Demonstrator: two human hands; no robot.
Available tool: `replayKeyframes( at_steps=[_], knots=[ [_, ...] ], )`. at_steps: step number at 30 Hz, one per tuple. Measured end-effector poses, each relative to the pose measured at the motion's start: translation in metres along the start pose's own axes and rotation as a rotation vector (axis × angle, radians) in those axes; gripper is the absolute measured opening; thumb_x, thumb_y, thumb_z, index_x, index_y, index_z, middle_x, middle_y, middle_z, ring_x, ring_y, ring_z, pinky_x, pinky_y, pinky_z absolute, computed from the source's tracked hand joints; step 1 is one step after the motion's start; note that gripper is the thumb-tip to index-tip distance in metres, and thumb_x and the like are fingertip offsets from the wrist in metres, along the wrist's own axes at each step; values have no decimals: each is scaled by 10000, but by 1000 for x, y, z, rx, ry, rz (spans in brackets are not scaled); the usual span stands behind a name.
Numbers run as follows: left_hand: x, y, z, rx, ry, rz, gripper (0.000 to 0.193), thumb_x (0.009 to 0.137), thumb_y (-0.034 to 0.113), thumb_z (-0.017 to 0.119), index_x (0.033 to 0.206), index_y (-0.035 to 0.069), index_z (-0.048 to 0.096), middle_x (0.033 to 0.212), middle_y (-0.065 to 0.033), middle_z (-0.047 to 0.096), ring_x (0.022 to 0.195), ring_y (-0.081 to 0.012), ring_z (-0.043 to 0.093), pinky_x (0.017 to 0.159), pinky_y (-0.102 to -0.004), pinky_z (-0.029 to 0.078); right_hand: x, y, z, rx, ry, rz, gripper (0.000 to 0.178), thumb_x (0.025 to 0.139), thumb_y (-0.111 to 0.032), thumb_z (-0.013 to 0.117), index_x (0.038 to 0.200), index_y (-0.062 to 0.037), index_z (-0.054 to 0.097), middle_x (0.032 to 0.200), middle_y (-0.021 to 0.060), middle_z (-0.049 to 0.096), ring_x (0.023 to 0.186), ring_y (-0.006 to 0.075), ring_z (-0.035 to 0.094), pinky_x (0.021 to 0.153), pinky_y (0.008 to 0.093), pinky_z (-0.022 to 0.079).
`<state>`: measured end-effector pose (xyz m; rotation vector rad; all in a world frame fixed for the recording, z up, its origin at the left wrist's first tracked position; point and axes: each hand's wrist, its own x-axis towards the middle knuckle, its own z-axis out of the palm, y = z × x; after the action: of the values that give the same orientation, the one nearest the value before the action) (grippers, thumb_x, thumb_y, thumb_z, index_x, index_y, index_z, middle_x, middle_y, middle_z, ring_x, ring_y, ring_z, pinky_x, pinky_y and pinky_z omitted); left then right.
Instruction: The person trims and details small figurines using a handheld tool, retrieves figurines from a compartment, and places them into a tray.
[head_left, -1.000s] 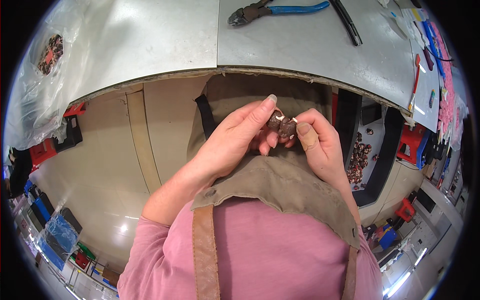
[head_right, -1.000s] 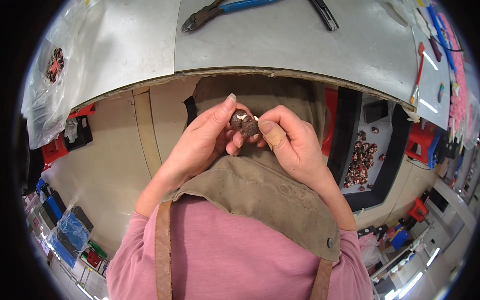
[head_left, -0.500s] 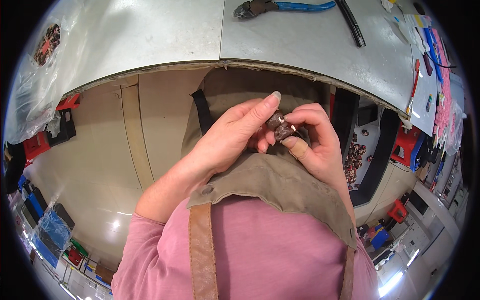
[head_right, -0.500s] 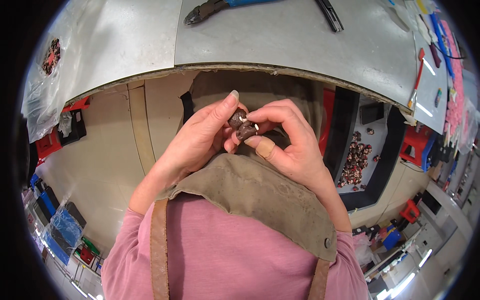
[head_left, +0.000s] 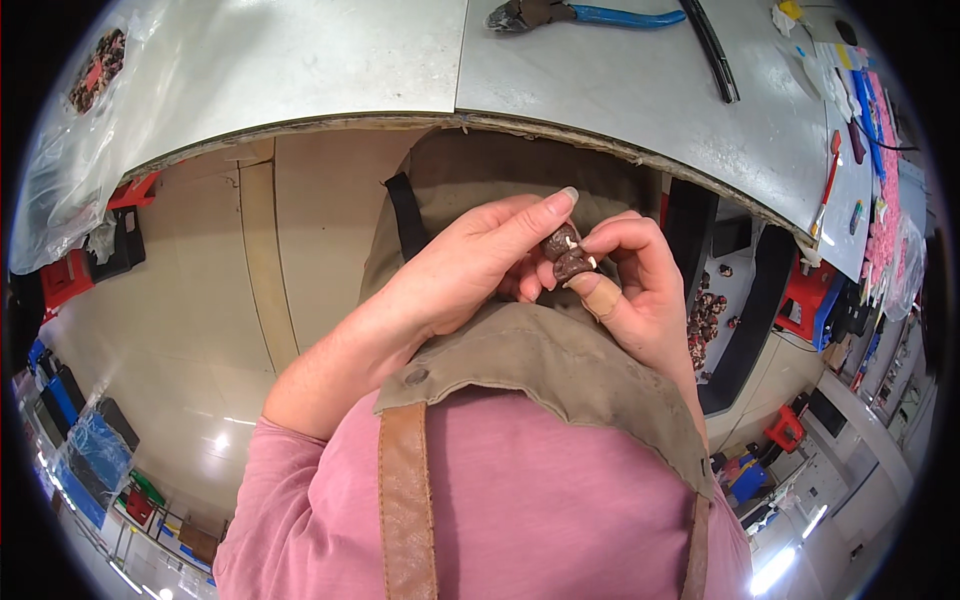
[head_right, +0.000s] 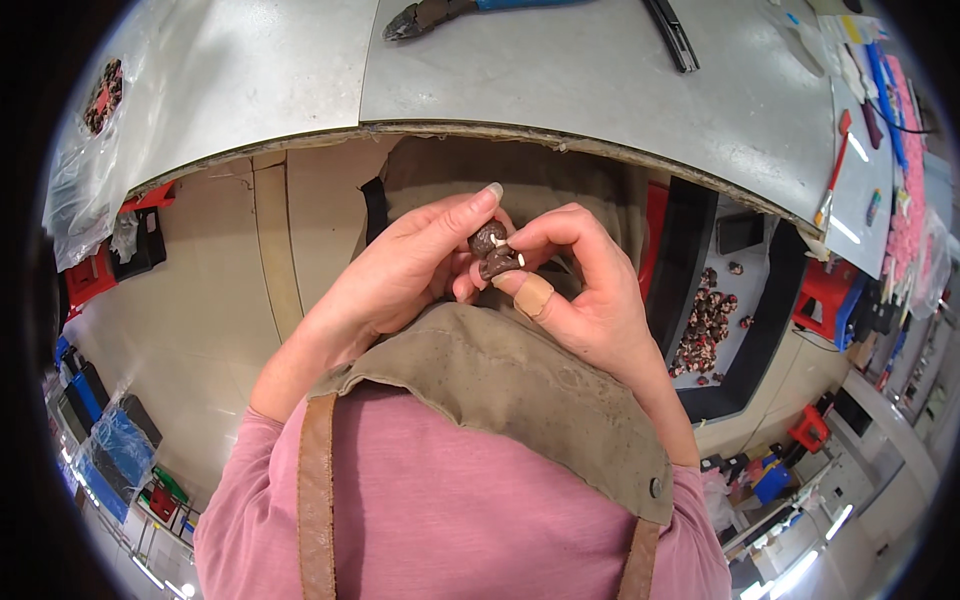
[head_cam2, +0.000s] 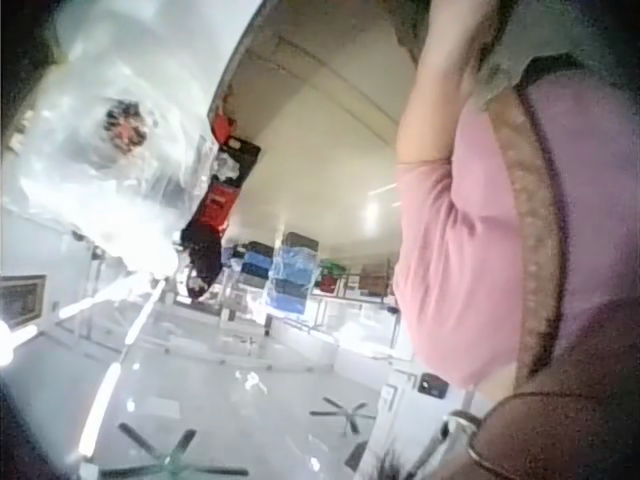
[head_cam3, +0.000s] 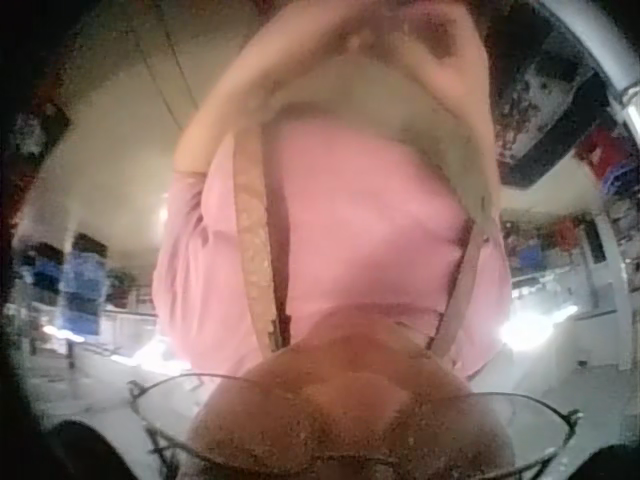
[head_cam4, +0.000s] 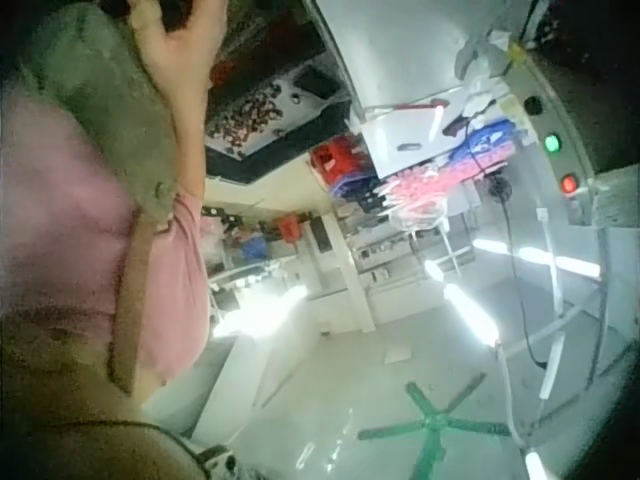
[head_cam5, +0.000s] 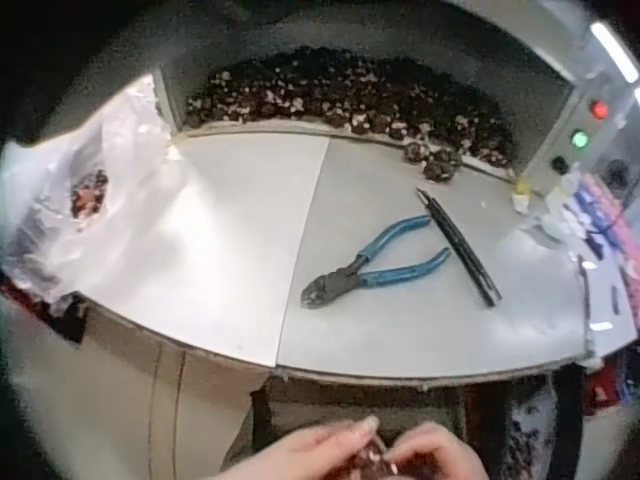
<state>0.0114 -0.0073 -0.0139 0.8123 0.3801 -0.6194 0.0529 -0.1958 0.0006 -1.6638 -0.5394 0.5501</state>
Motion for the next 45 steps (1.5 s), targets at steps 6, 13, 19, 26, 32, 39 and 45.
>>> replayKeyframes(
  at_steps=[6, 13, 19, 26, 32, 39, 45],
  knots=[
    [0, 0, 1, -10, 18, 24, 436, 994, 464, 484, 983, 47, 611, 721, 26, 556, 583, -20, 478, 523, -162, 405, -2, -2, 1, 97, 16, 128, 263, 835, -7, 686, 1060, -13, 550, 999, 65, 589, 899, 141, 604, 835, 282, 479],
    [-3, 5, 5, 47, 35, 83, 481, 988, 485, 486, 1036, 23, 612, 772, 17, 542, 641, -26, 480, 555, -161, 418, -3, -2, 0, 85, 17, 162, 259, 837, -6, 679, 1061, -7, 548, 1000, 67, 596, 908, 141, 604, 835, 288, 482],
    [-4, 2, 6, 16, 54, 89, 466, 1004, 452, 469, 1221, 60, 596, 740, 51, 533, 605, -13, 442, 542, -170, 370, -3, -2, -1, 86, 7, 181, 274, 825, -18, 689, 1057, -14, 543, 984, 63, 605, 877, 141, 607, 818, 293, 490],
    [-10, 6, 12, 129, 87, 136, 462, 1004, 458, 462, 1209, 82, 638, 763, 59, 569, 621, -8, 440, 559, -163, 365, -2, -5, 1, 37, -24, 120, 355, 781, -4, 730, 1073, -32, 529, 976, 59, 596, 852, 138, 613, 820, 304, 506],
    [-10, 4, 12, 217, 102, 190, 455, 1005, 458, 458, 1147, 77, 663, 776, 54, 595, 620, -7, 446, 566, -161, 374, -4, -3, 2, 66, -3, 144, 367, 768, 5, 736, 1066, -40, 527, 994, 62, 592, 853, 142, 620, 817, 307, 510],
    [-11, 3, 12, 221, 102, 188, 417, 998, 430, 496, 1111, 63, 659, 794, 48, 581, 642, -12, 456, 574, -167, 396, -4, 2, -1, -72, -9, 64, 385, 755, -2, 746, 1066, -36, 521, 989, 71, 596, 847, 148, 632, 789, 299, 514],
    [-11, 4, 11, 230, 108, 199, 404, 997, 423, 505, 1101, 67, 666, 792, 50, 566, 649, -14, 459, 572, -170, 397, -3, 7, -1, -137, -29, -29, 395, 740, -1, 748, 1053, -41, 512, 985, 93, 606, 821, 171, 655, 778, 301, 514]
  ],
)
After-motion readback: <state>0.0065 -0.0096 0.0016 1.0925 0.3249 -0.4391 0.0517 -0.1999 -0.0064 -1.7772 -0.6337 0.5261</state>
